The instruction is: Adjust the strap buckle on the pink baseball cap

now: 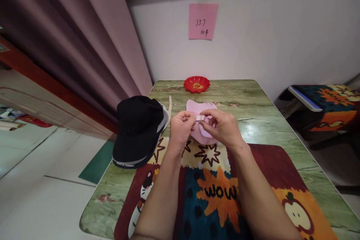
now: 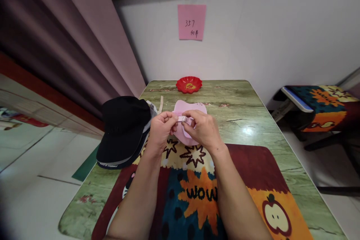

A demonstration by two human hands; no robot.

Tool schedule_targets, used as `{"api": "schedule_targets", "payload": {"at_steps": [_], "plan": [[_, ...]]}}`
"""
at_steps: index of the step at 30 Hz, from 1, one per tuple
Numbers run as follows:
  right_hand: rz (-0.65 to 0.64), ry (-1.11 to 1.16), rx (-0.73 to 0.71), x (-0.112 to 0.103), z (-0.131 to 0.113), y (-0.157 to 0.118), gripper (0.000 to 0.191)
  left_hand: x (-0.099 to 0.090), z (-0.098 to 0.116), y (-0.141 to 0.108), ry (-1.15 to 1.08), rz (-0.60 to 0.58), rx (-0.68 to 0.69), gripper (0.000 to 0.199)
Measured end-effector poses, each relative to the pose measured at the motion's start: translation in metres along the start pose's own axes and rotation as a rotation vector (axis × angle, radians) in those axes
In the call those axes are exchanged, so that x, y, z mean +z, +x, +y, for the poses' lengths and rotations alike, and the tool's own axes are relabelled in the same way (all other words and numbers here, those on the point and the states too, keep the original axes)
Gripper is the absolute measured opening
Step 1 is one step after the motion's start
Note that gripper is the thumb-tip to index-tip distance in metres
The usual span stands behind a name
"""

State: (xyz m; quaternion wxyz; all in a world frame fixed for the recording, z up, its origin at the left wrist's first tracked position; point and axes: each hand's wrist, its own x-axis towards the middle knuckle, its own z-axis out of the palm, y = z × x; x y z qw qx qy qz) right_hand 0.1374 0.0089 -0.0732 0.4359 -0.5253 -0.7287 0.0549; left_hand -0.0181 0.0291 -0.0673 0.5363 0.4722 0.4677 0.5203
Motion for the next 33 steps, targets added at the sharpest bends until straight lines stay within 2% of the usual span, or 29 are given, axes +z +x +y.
{"api": "schedule_targets", "payload": {"at_steps": [3, 8, 11, 14, 16, 18, 20, 22, 27, 30, 33], "plan": [[0.0, -0.022, -0.001, 0.0, 0.0, 0.0, 0.02, -0.001, -0.004, 0.002, 0.059, 0.007, 0.027, 0.017], [0.01, -0.047, -0.007, 0.002, 0.001, -0.001, 0.018, -0.005, -0.011, 0.004, 0.339, 0.156, 0.197, 0.008], [-0.003, -0.04, -0.016, 0.003, 0.002, -0.001, 0.019, -0.006, -0.011, 0.003, 0.467, 0.179, 0.28, 0.006], [-0.011, -0.023, -0.02, 0.003, 0.003, -0.001, 0.02, -0.007, -0.009, 0.003, 0.455, 0.142, 0.326, 0.004], [-0.018, -0.006, -0.026, 0.002, 0.003, -0.001, 0.022, -0.008, -0.007, 0.003, 0.415, 0.09, 0.339, 0.018], [-0.026, 0.005, -0.031, 0.001, 0.002, -0.001, 0.024, -0.008, -0.006, 0.002, 0.4, -0.026, 0.324, 0.028], [-0.035, -0.006, -0.031, 0.0, 0.001, -0.001, 0.025, -0.008, -0.005, 0.002, 0.386, -0.163, 0.274, 0.024], [-0.05, -0.042, -0.028, -0.001, 0.001, 0.0, 0.028, -0.008, -0.004, 0.001, 0.355, -0.229, 0.221, 0.019], [-0.139, -0.057, 0.015, -0.007, 0.007, 0.001, 0.037, -0.013, -0.003, 0.003, 0.247, -0.231, 0.15, 0.018], [-0.265, 0.086, 0.155, -0.013, 0.009, 0.002, 0.017, -0.018, -0.003, 0.005, 0.228, -0.276, 0.138, 0.017], [-0.305, 0.306, 0.258, -0.018, 0.007, 0.002, 0.022, -0.023, -0.002, 0.006, 0.216, -0.267, 0.182, 0.016]]}}
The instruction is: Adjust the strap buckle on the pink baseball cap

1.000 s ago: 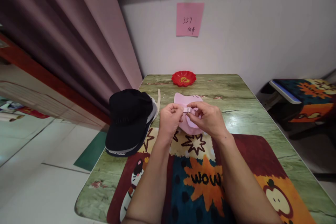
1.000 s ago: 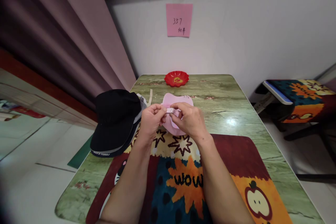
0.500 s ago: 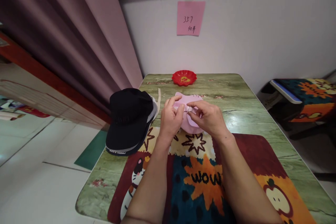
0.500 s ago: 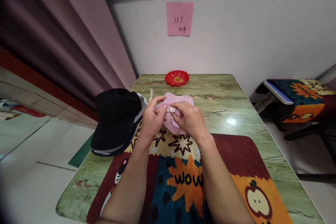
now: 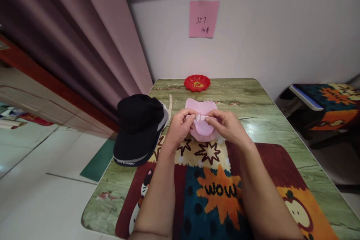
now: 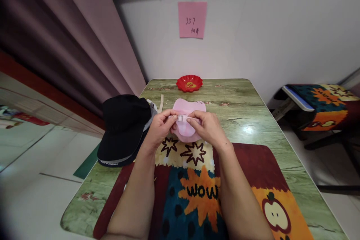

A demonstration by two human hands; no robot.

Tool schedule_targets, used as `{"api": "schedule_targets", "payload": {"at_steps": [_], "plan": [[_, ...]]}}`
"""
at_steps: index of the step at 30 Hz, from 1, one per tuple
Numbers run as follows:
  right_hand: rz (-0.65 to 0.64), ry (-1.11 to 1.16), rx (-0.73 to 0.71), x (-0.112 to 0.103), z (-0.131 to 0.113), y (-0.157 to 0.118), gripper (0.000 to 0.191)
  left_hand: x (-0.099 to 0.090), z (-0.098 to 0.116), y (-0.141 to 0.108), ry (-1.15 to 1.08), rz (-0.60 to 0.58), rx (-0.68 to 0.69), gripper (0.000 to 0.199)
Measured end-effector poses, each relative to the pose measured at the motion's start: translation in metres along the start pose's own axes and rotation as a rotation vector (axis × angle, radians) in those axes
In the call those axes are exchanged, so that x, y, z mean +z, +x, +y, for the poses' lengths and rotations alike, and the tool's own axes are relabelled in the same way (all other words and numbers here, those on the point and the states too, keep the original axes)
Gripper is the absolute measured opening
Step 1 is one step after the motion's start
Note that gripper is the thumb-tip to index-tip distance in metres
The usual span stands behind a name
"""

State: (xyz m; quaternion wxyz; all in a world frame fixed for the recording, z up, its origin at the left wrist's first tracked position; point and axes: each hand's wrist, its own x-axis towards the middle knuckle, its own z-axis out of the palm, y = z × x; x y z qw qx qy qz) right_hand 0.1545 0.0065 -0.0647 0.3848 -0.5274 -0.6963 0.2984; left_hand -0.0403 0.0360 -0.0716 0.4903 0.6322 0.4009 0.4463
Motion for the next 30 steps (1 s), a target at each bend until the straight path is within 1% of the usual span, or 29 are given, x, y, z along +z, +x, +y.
{"api": "schedule_targets", "payload": {"at_steps": [3, 5, 7, 9, 10, 12, 14, 16, 18, 21, 25, 27, 30], "plan": [[-0.004, 0.256, -0.033, 0.002, -0.003, 0.0, 0.026, -0.002, 0.001, 0.0, 0.028, 0.082, 0.095, 0.015], [0.016, 0.332, -0.034, 0.005, -0.002, 0.001, 0.026, -0.002, 0.001, 0.0, 0.061, 0.127, 0.14, 0.015], [0.068, 0.277, -0.007, 0.007, 0.003, 0.002, 0.025, 0.001, -0.001, 0.0, 0.069, 0.124, 0.114, 0.014], [0.103, 0.177, 0.01, 0.007, 0.008, 0.003, 0.023, 0.005, -0.003, 0.0, 0.038, 0.091, 0.038, 0.013], [0.1, 0.14, 0.004, 0.007, 0.01, 0.003, 0.02, 0.007, -0.003, 0.0, 0.012, 0.075, -0.002, 0.013], [0.076, 0.102, -0.04, 0.005, 0.012, 0.003, 0.018, 0.011, -0.003, 0.0, -0.054, 0.066, -0.058, 0.017], [0.078, 0.055, -0.108, 0.006, 0.01, 0.003, 0.028, 0.014, -0.001, 0.0, -0.121, 0.072, -0.085, 0.023], [0.121, -0.024, -0.177, 0.007, 0.005, 0.003, 0.031, 0.017, 0.002, -0.001, -0.16, 0.072, -0.096, 0.026], [0.157, -0.107, -0.231, 0.01, 0.002, 0.004, 0.026, 0.017, 0.004, -0.002, -0.158, 0.068, -0.101, 0.026], [0.209, -0.19, -0.268, 0.013, 0.002, 0.005, 0.02, 0.016, 0.003, -0.002, -0.041, 0.102, -0.061, 0.022], [0.249, -0.216, -0.299, 0.012, 0.006, 0.005, 0.021, 0.013, 0.002, -0.001, 0.209, 0.232, 0.11, 0.016], [0.242, -0.214, -0.309, 0.011, 0.006, 0.005, 0.021, 0.011, 0.003, 0.0, 0.241, 0.256, 0.146, 0.015], [0.221, -0.215, -0.309, 0.01, 0.005, 0.005, 0.02, 0.01, 0.005, 0.0, 0.226, 0.266, 0.149, 0.013]]}}
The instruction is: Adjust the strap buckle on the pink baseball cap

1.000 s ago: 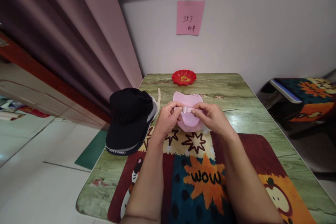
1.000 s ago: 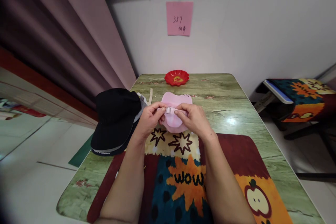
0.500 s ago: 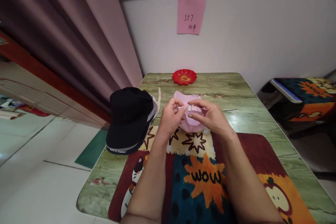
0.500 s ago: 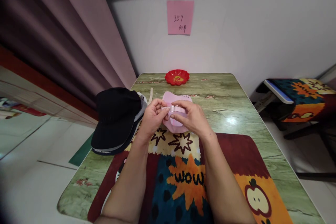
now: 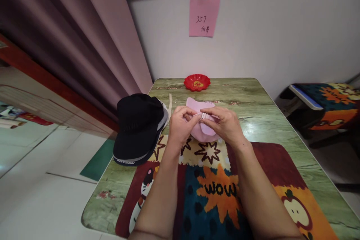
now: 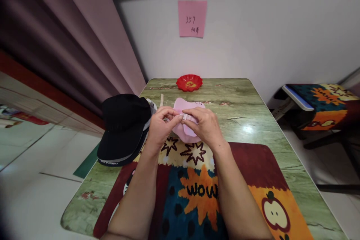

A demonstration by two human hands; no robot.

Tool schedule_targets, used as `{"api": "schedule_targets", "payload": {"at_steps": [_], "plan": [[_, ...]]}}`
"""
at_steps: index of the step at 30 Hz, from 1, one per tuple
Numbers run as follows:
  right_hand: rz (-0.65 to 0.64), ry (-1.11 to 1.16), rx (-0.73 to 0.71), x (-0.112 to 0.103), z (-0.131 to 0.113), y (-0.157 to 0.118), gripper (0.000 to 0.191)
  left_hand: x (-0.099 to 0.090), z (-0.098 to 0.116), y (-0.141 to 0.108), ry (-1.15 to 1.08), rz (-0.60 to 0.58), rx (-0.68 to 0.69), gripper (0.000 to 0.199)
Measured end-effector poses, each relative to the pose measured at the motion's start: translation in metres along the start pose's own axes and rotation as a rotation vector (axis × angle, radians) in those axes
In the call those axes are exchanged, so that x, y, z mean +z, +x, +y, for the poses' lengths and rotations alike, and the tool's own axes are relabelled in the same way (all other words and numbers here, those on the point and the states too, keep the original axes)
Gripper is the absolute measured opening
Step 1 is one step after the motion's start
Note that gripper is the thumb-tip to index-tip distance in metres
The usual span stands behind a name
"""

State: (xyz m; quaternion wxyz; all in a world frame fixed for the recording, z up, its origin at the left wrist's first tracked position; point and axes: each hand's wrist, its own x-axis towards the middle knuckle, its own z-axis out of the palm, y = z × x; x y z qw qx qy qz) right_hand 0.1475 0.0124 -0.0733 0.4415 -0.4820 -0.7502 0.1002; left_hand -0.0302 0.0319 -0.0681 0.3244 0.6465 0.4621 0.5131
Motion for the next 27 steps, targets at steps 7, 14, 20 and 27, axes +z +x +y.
{"api": "schedule_targets", "payload": {"at_steps": [7, 14, 20, 27], "plan": [[-0.012, -0.045, -0.031, 0.002, -0.003, 0.0, 0.019, 0.004, 0.001, -0.003, -0.067, -0.061, -0.098, 0.015], [0.039, -0.056, -0.032, 0.003, -0.002, 0.0, 0.016, 0.013, 0.005, -0.006, -0.4, -0.102, -0.344, 0.028], [0.053, -0.095, -0.065, 0.005, -0.003, 0.001, 0.016, 0.006, 0.005, -0.004, -0.528, -0.16, -0.458, 0.034], [0.099, -0.205, -0.098, 0.015, -0.004, -0.002, 0.016, 0.016, 0.002, -0.004, -0.527, -0.062, -0.372, 0.027]]}}
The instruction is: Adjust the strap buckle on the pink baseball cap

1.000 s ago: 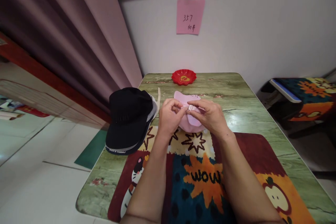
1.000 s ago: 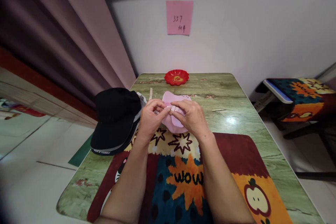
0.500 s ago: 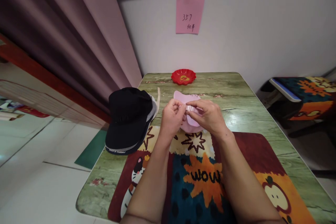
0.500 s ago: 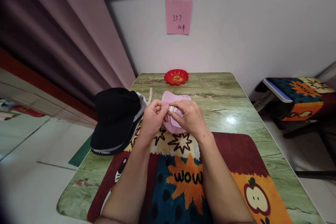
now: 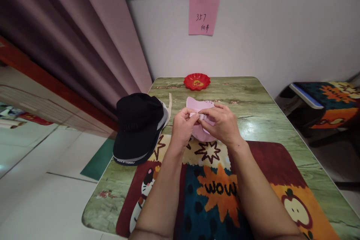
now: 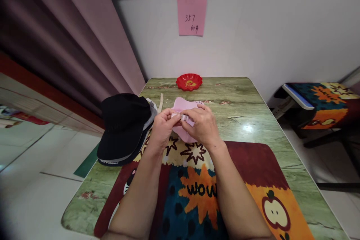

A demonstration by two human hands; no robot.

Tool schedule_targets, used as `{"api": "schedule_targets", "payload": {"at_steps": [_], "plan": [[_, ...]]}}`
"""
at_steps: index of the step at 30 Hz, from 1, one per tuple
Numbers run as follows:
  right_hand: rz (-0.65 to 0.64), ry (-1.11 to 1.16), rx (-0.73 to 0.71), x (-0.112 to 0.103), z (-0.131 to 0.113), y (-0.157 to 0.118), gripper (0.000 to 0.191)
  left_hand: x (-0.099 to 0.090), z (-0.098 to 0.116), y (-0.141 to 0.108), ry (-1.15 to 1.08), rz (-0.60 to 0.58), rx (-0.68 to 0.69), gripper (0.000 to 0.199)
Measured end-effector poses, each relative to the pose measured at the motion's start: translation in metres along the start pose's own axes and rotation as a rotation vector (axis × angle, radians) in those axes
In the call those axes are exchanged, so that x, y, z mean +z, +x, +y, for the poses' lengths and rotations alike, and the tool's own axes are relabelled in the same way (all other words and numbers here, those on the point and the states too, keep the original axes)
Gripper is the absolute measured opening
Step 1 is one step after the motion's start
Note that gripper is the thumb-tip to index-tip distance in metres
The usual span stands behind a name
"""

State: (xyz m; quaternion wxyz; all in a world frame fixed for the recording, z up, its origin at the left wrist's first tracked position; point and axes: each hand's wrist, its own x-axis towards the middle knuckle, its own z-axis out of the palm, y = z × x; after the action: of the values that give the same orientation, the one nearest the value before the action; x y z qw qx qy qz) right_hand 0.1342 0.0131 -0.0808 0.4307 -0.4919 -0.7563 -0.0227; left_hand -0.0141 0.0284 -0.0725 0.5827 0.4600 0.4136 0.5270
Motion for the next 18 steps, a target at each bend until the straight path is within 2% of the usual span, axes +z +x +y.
{"api": "schedule_targets", "payload": {"at_steps": [7, 18], "plan": [[0.035, -0.037, -0.027, 0.0007, 0.0006, -0.0004, 0.018, 0.0002, -0.0012, -0.001, 0.106, -0.01, 0.081, 0.023], [0.046, -0.006, -0.038, 0.0006, 0.004, -0.0001, 0.018, -0.0013, -0.0013, -0.0007, 0.061, -0.053, 0.017, 0.024]]}}
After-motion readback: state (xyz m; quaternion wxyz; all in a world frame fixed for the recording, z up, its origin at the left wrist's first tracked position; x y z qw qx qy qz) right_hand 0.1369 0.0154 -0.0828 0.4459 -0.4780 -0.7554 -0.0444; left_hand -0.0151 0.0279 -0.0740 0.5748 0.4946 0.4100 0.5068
